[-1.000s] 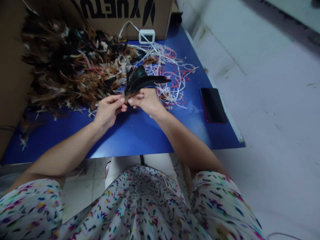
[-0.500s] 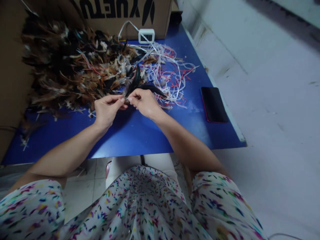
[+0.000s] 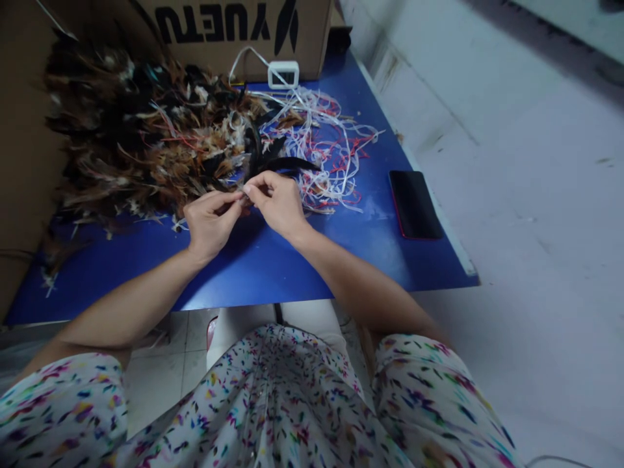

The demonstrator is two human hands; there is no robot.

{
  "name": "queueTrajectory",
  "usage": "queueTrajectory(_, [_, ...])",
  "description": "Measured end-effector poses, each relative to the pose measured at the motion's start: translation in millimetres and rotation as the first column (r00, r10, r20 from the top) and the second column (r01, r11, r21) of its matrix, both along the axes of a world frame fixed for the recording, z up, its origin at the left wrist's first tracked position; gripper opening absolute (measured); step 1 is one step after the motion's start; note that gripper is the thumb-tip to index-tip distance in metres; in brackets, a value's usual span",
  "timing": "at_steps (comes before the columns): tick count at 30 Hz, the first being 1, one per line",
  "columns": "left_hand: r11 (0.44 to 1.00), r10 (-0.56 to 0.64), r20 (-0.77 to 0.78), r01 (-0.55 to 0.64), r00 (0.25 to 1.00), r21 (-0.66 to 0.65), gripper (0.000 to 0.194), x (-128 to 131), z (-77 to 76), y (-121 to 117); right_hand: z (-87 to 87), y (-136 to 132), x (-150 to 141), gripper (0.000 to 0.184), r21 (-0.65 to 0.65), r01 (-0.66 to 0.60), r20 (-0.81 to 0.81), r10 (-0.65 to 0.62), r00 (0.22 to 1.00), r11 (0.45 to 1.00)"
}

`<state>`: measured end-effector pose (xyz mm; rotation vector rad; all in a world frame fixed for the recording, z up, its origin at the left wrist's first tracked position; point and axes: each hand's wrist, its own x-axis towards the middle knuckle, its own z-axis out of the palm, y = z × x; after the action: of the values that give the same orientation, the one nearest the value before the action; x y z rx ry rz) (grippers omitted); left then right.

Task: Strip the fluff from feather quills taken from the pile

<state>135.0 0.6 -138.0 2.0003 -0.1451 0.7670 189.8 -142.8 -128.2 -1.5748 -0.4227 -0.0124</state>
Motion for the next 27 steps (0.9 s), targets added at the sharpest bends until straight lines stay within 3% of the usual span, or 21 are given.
queueTrajectory(8, [0.997,-0.033,0.136,0.023,0.99,0.073,0.011,2.8,-7.8,1.9,-3.0,1.1,4.6,0.009,0.027,0.058,0.053,-0.06,0.997,0.998])
queueTrajectory(12, [0.991,-0.098,0.021,0.1,0.995,-0.084,0.016,1.3,-8.3,1.4,0.1,-1.4,5.7,0.008,0.023,0.046,0.049,-0.047,0.998,0.999])
queueTrajectory(17, [0.936,-0.224,-0.087,0.19,0.971,-0.298,0.032,5.0,-8.0,2.7,2.5,-3.6,7.2,0.009,0.031,0.003,0.028,-0.004,1.0,1.0])
queueTrajectory(22, [0.945,-0.196,-0.031,0.18,0.98,-0.273,0.036,8.4,-4.4,6.1,6.2,-3.7,5.2,0.007,0.05,-0.068,-0.081,0.072,0.994,0.996])
queueTrajectory(27, [0.96,-0.164,0.143,0.191,0.976,-0.204,0.023,10.2,-6.9,6.9,11.9,-2.1,0.8,0.008,0.138,-0.124,-0.207,0.151,0.967,0.983])
